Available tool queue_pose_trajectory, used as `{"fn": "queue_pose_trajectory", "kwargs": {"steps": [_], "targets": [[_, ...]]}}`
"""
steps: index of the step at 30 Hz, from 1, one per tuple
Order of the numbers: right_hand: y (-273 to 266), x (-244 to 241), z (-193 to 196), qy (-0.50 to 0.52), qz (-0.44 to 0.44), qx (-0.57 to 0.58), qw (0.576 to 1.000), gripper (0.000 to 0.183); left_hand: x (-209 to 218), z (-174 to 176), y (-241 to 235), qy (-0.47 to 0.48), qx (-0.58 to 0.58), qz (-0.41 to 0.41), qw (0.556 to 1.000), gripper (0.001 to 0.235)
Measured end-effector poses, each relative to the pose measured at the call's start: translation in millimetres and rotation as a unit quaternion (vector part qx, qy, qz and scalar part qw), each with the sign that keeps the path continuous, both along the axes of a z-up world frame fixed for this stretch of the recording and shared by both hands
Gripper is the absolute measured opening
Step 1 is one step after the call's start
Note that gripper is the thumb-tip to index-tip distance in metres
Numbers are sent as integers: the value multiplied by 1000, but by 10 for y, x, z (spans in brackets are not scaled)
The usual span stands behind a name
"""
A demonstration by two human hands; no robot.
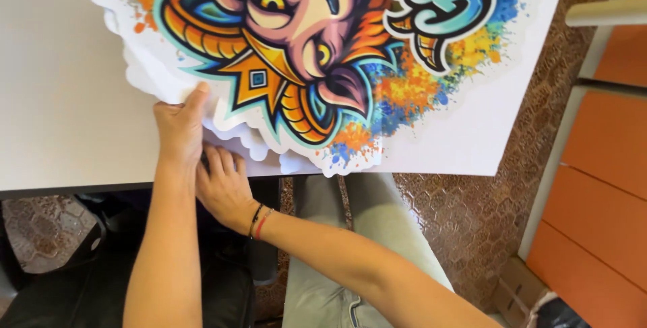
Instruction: Applying a large printed decal to a surface by peeling the backing and smoothing it with a squeegee.
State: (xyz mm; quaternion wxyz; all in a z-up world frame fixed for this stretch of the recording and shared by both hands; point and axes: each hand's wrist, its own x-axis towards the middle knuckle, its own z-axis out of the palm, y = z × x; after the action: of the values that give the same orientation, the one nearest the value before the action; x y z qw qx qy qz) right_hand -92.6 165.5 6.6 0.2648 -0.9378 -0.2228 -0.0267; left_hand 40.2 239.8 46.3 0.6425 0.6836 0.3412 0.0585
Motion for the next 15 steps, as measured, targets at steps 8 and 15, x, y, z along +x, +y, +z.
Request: {"fn": "queue_pose_trajectory", "kwargs": {"steps": [8,15], "targets": [[-1726,-40,1239,509,17,220,832,99,-64,-94,124,17,-96,-32,995,46],[-3629,1156,1096,426,-342,92,832,50,-78,-100,86,-29,-82,-60,994,43]]}}
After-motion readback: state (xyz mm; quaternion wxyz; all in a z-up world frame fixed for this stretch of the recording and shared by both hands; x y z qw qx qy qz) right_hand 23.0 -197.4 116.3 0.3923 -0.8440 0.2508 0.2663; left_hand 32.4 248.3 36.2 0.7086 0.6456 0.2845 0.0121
